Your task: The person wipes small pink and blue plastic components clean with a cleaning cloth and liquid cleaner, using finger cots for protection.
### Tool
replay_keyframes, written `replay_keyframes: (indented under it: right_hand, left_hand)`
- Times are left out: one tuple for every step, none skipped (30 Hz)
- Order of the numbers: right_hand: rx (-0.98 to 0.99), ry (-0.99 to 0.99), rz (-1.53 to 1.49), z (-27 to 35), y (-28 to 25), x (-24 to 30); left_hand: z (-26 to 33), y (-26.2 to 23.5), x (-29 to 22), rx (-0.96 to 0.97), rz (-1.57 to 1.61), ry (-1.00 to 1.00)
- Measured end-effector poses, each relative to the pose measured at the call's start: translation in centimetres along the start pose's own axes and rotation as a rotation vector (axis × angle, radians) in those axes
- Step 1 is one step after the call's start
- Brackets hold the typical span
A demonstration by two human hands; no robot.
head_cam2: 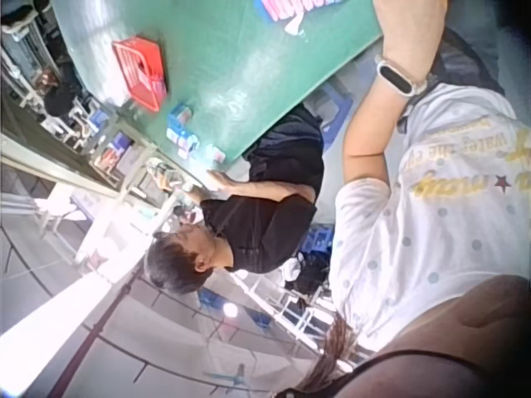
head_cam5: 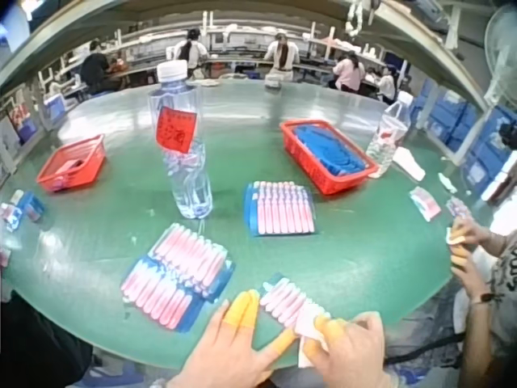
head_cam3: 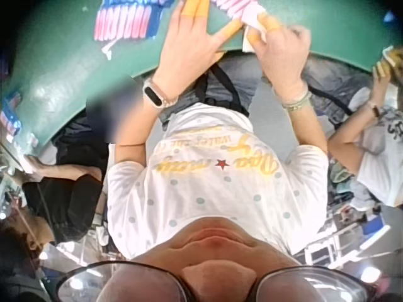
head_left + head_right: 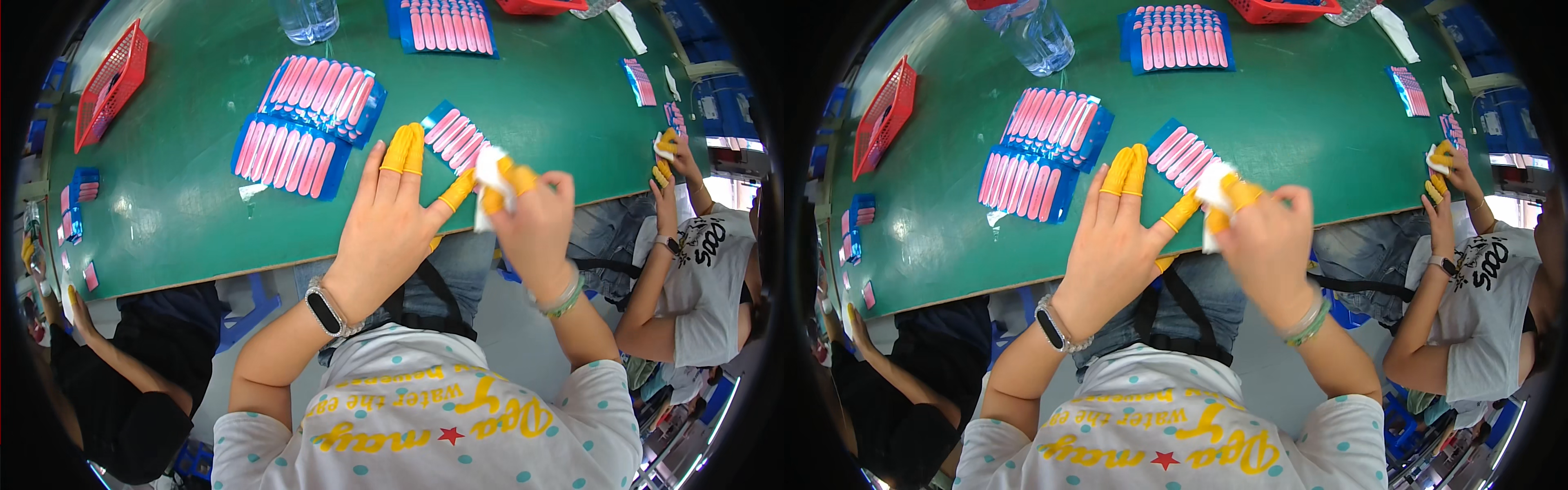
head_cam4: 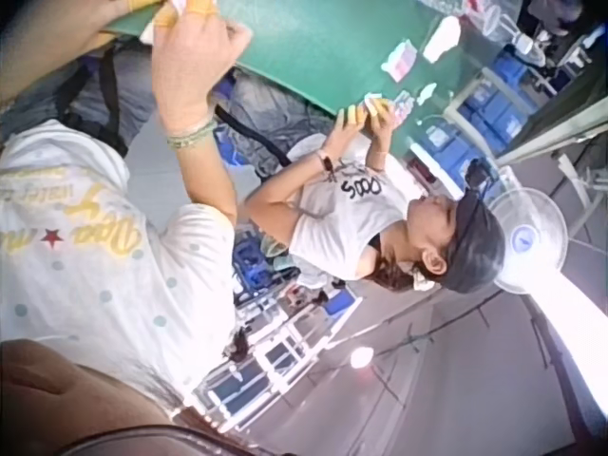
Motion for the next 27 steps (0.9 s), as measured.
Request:
replay_keyframes:
  right_hand:
    - [-0.013, 0.019, -0.021, 0.0, -0.3, -0.1]
    - [-0.028, 0.038, -0.046, 0.0, -0.5, -0.2]
    - [-0.029, 0.034, -0.054, -0.3, -0.6, -0.8]
    - [-0.046, 0.086, 0.034, -0.7, -1.0, -2.8]
    - [-0.065, 0.137, 0.120, -0.9, -1.4, -4.5]
    - [-0.072, 0.129, 0.108, -1.0, -1.4, -4.9]
    - [-0.068, 0.151, 0.118, -0.9, -1.3, -5.5]
    - [-0.065, 0.172, 0.129, -1.0, -1.1, -5.9]
    - [-0.101, 0.231, 0.095, -0.8, -1.3, -6.3]
    - [-0.108, 0.221, 0.079, -0.8, -1.4, -6.0]
    - [-0.139, 0.359, -0.006, -0.4, -1.7, -6.9]
    - [-0.168, 0.497, -0.093, 0.0, -1.6, -7.9]
    - [-0.185, 0.539, -0.166, -0.2, -1.2, -7.9]
    - [-0.186, 0.540, -0.176, -0.2, -1.0, -7.8]
    - [-0.178, 0.556, -0.234, 0.0, -0.4, -8.0]
    - [-0.170, 0.573, -0.290, 0.2, 0.2, -8.1]
    - [-0.171, 0.572, -0.293, 0.2, 0.5, -8.1]
    - [-0.184, 0.606, -0.331, 0.5, 0.8, -8.3]
    - [-0.198, 0.641, -0.367, 0.8, 1.1, -8.6]
    - [-0.203, 0.642, -0.369, 0.8, 1.2, -8.5]
    - [-0.248, 0.680, -0.433, 1.0, 1.2, -8.7]
    - [-0.295, 0.717, -0.494, 1.3, 1.1, -9.0]
    - [-0.299, 0.723, -0.490, 1.4, 1.3, -9.0]
    - [-0.351, 0.735, -0.551, 1.6, 1.3, -9.2]
    - [-0.405, 0.745, -0.611, 1.8, 1.2, -9.4]
    - [-0.411, 0.750, -0.595, 2.1, 1.2, -9.5]
    - [-0.500, 0.745, -0.649, 2.3, 0.6, -9.7]
  left_hand:
    - [-0.1, 0.1, 0.0, 0.001, 0.000, -0.001]
    - [-0.2, -0.1, -0.1, -0.022, 0.014, 0.000]
    - [-0.3, -0.4, -0.1, -0.046, 0.024, -0.003]
    - [-0.2, -0.5, -0.1, -0.046, 0.016, -0.008]
    - [-0.2, -0.5, -0.1, -0.044, 0.013, -0.004]
    - [-0.1, -0.6, 0.0, -0.043, 0.008, -0.002]
    - [0.2, -0.4, 0.1, -0.053, 0.018, -0.002]
    - [0.2, -0.9, 0.2, -0.058, 0.003, -0.009]
    - [0.3, -1.3, 0.2, -0.046, 0.056, -0.035]
    - [0.5, -1.6, 0.2, -0.033, 0.109, -0.062]
    - [0.7, -2.2, 0.2, -0.066, 0.069, -0.059]
    - [1.0, -2.6, 0.6, -0.067, 0.053, -0.065]
    - [1.2, -3.7, 1.7, -0.104, -0.060, -0.129]
    - [1.4, -5.3, 2.7, -0.138, -0.167, -0.186]
    - [1.5, -6.5, 4.1, -0.167, -0.227, -0.258]
    - [1.4, -7.0, 4.8, -0.165, -0.232, -0.259]
    - [1.3, -7.9, 6.1, -0.191, -0.364, -0.311]
    - [1.3, -8.7, 7.2, -0.216, -0.494, -0.361]
    - [1.3, -8.4, 7.7, -0.207, -0.522, -0.369]
    - [1.1, -8.4, 7.6, -0.208, -0.524, -0.365]
    - [0.8, -8.1, 7.3, -0.209, -0.502, -0.349]
    - [0.5, -7.8, 6.8, -0.210, -0.477, -0.331]
    - [0.3, -7.2, 5.7, -0.203, -0.426, -0.274]
    - [-0.1, -6.5, 5.1, -0.202, -0.422, -0.267]
    - [-0.9, -5.1, 3.6, -0.188, -0.285, -0.194]
    - [-1.6, -3.6, 2.0, -0.176, -0.140, -0.119]
    - [-2.5, -2.8, 1.4, -0.178, -0.137, -0.115]
Point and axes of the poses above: each hand's wrist, its own z-axis away from the middle knuckle, its own y-axis out of the palm, x = y × z, the point moved 10 cm from there along -z, towards the middle knuckle, and after that the axes turned 12 degrees about -x, right-handed, at the moved point
